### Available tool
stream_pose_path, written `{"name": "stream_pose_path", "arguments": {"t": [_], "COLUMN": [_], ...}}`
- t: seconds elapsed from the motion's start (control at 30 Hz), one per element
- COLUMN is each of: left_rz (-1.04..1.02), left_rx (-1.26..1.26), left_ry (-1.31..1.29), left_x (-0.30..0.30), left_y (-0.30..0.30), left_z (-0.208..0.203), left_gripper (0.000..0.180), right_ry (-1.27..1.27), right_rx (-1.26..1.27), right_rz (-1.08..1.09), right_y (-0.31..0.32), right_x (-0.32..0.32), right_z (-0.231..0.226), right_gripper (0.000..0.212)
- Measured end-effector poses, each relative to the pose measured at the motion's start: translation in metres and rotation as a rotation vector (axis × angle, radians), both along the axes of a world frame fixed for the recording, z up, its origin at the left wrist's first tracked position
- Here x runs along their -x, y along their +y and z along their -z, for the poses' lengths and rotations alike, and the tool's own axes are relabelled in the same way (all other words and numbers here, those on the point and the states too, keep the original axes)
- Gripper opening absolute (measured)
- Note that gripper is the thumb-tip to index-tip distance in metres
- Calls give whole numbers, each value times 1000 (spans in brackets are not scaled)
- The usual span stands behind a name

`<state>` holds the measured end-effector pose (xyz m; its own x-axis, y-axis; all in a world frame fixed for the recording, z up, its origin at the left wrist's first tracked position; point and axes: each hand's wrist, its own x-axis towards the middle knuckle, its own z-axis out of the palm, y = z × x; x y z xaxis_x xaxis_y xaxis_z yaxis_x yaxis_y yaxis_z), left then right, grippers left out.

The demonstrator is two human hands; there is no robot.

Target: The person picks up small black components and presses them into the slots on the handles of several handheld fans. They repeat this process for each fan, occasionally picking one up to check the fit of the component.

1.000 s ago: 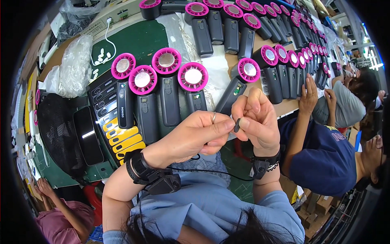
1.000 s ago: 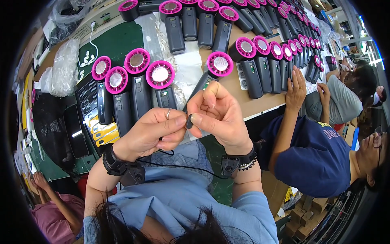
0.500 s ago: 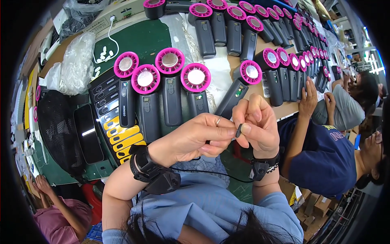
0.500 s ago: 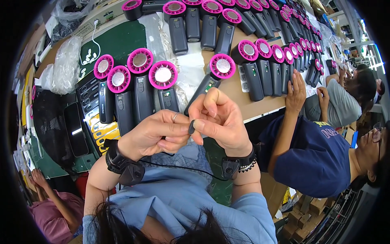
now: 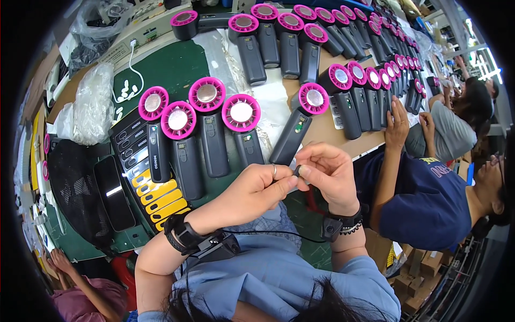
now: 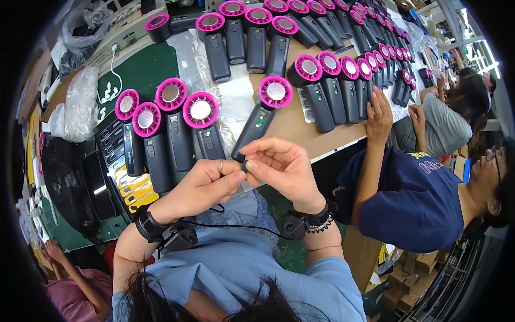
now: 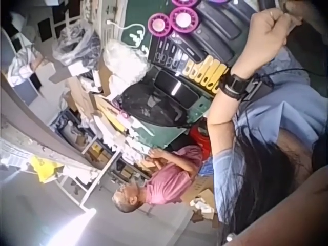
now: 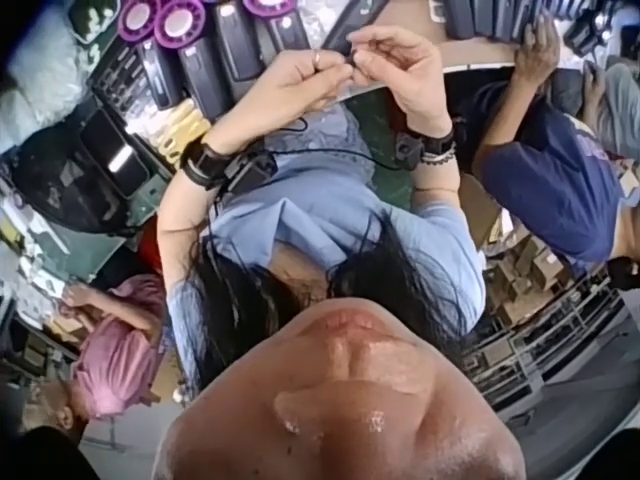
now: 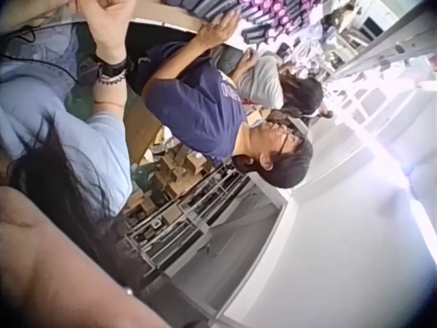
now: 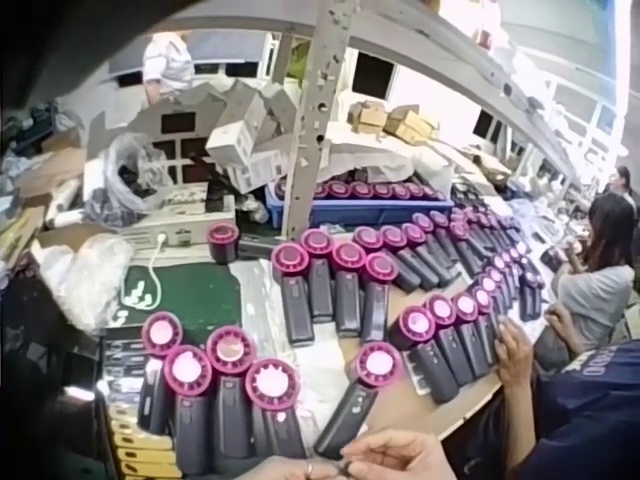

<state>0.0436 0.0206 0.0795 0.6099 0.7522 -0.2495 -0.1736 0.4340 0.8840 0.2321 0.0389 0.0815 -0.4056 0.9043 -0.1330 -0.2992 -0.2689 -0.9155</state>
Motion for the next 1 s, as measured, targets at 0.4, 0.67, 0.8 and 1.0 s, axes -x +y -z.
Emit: {"name": "stream_pose_path", "arguments": {"t": [0.4,0.67,0.8,1.0], "left_rz": [39,-237,-99,-19], "left_rx": [-390,-851,-843,-829], "left_ry": [435,704,934,1007], "left_x": [-5,-13,-12,-11], "left_y": [13,14,10,10], "left_z": [-3,14,19,16], "left_gripper": [21,24,30,35], "right_ry": [-171,-370,-529,-641], "right_rx": [-93,-134,-206,-197], "right_rz": [-3,138,150,112], "right_y": [5,46,56,60], "right_x": [-13,-25,-20,-20], "right_z": [10,15,28,26], "right_gripper": [13,9,9,10]}}
